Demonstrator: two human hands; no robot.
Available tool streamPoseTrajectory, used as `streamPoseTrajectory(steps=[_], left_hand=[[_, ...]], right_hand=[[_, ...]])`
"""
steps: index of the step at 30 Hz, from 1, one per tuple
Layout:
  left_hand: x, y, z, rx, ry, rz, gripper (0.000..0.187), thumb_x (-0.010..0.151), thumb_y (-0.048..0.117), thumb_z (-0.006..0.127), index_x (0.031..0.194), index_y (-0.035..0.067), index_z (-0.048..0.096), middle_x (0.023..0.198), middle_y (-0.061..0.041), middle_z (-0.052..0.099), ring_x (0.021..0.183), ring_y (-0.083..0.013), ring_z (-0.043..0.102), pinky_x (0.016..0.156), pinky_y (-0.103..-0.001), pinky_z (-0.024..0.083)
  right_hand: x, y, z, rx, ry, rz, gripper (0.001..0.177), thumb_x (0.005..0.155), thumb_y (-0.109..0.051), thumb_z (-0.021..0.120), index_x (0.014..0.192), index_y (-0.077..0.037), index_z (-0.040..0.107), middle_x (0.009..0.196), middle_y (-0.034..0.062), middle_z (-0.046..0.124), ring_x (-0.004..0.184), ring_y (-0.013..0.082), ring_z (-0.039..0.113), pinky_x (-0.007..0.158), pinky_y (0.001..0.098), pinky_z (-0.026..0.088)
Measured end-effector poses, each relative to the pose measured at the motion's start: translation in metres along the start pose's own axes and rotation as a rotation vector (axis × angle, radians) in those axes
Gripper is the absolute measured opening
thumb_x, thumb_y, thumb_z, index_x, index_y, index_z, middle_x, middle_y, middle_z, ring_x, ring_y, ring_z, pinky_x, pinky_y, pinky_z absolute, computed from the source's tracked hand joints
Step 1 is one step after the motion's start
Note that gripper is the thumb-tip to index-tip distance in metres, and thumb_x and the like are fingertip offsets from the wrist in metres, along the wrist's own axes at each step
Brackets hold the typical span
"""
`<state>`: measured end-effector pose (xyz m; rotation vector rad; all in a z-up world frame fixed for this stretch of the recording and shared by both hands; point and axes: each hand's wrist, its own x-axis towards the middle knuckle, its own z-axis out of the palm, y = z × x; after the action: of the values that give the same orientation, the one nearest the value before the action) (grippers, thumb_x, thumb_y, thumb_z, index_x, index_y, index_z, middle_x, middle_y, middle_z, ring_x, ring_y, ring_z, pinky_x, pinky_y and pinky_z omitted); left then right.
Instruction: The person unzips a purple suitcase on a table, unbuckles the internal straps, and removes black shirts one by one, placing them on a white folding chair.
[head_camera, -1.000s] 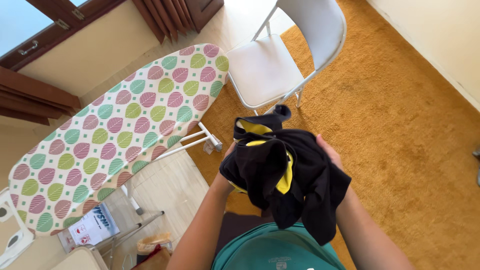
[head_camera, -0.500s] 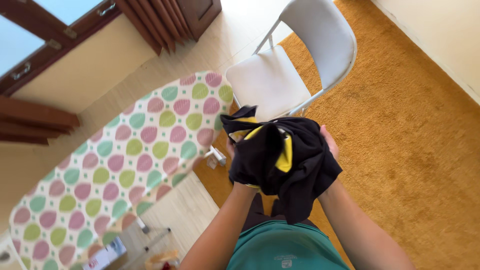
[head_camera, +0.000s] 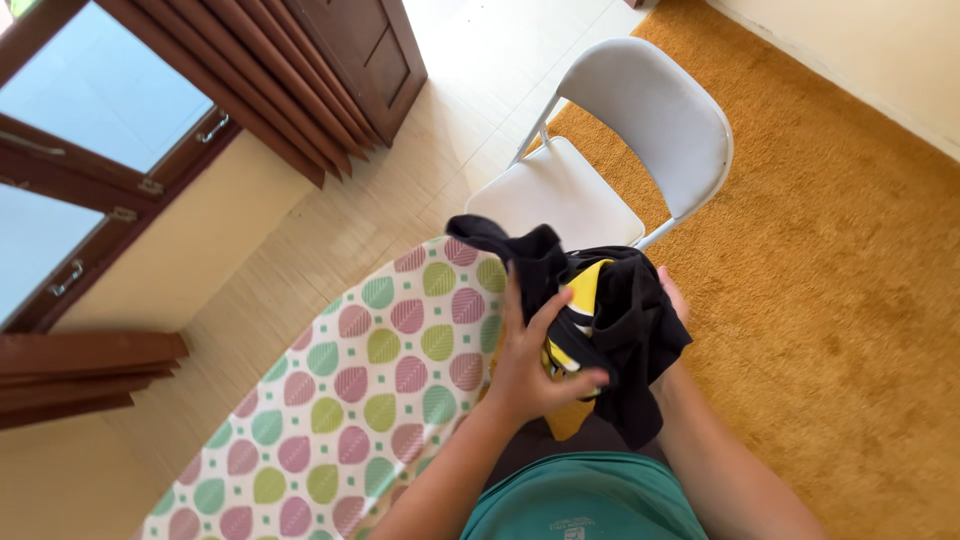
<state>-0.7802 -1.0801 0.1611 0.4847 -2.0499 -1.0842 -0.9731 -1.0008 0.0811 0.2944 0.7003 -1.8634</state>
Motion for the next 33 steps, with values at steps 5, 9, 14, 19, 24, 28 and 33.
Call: streamPoseTrajectory(steps=[5, 9, 14, 19, 24, 28, 33], left_hand=[[0.011, -0.034, -0.010, -0.104, -0.104, -0.133, 0.051, 0.089, 0.019, 0.083, 0.135, 0.010, 0.062, 0.166, -0.031, 0.030, 0.150, -0.0475, 0.045, 0.121, -0.047, 0.042], [0.014, -0.066, -0.004, -0.174, 0.014, -0.274, 0.040, 0.092, 0.010, 0.077, 0.128, 0.003, 0.060, 0.156, -0.023, 0.044, 0.133, -0.0349, 0.057, 0.105, -0.041, 0.051], [0.027, -0.098, 0.001, -0.729, 0.154, -0.599, 0.030, 0.099, 0.014, 0.064, 0.126, 0.006, 0.056, 0.120, -0.002, 0.059, 0.074, -0.0098, 0.063, 0.052, -0.025, 0.054], [0.042, -0.129, 0.008, -1.028, 0.563, -0.939, 0.033, 0.101, 0.020, 0.059, 0.134, 0.017, 0.055, 0.067, 0.011, 0.052, 0.048, 0.0001, 0.036, 0.040, -0.020, 0.025], [0.068, -0.148, -0.004, -1.112, 0.762, -0.682, 0.042, 0.105, 0.020, 0.062, 0.146, 0.014, 0.052, 0.099, 0.006, 0.060, 0.083, -0.0023, 0.057, 0.071, -0.020, 0.046], [0.098, -0.123, -0.024, -1.008, 0.844, -0.823, 0.047, 0.099, 0.031, 0.053, 0.144, 0.019, 0.046, 0.134, -0.005, 0.062, 0.118, -0.0200, 0.063, 0.097, -0.040, 0.054], [0.096, -0.133, -0.040, -1.047, 0.933, -0.616, 0.050, 0.105, 0.038, 0.050, 0.144, 0.008, 0.050, 0.132, -0.008, 0.063, 0.119, -0.0240, 0.063, 0.102, -0.040, 0.053]], right_hand=[[0.030, 0.005, -0.007, -0.011, 0.011, -0.036, 0.059, 0.112, -0.050, 0.030, 0.123, -0.002, 0.063, 0.113, 0.0179, 0.072, 0.102, 0.0330, 0.070, 0.097, 0.0480, 0.055], [0.041, -0.007, 0.005, 0.020, -0.007, -0.023, 0.061, 0.110, -0.050, 0.030, 0.125, -0.001, 0.062, 0.118, 0.0190, 0.071, 0.108, 0.0334, 0.069, 0.100, 0.0469, 0.054], [0.057, -0.036, 0.030, 0.030, -0.084, -0.064, 0.056, 0.113, -0.046, 0.034, 0.129, 0.001, 0.060, 0.125, 0.0214, 0.068, 0.115, 0.0350, 0.067, 0.105, 0.0480, 0.052], [0.074, -0.072, 0.060, -0.103, -0.017, -0.010, 0.060, 0.109, -0.051, 0.040, 0.128, 0.003, 0.058, 0.123, 0.0200, 0.069, 0.112, 0.0322, 0.068, 0.103, 0.0448, 0.053], [0.093, -0.123, 0.076, -0.272, 0.005, -0.122, 0.055, 0.108, -0.045, 0.047, 0.132, 0.003, 0.058, 0.126, 0.0190, 0.069, 0.115, 0.0285, 0.068, 0.103, 0.0395, 0.055], [0.118, -0.164, 0.074, -0.512, -0.061, -0.201, 0.047, 0.109, -0.039, 0.052, 0.127, 0.004, 0.063, 0.120, 0.0156, 0.070, 0.108, 0.0237, 0.068, 0.098, 0.0346, 0.056], [0.135, -0.218, 0.081, -1.053, -0.013, -0.397, 0.045, 0.118, -0.038, 0.054, 0.110, 0.004, 0.066, 0.102, 0.0113, 0.066, 0.091, 0.0203, 0.062, 0.083, 0.0323, 0.052]])
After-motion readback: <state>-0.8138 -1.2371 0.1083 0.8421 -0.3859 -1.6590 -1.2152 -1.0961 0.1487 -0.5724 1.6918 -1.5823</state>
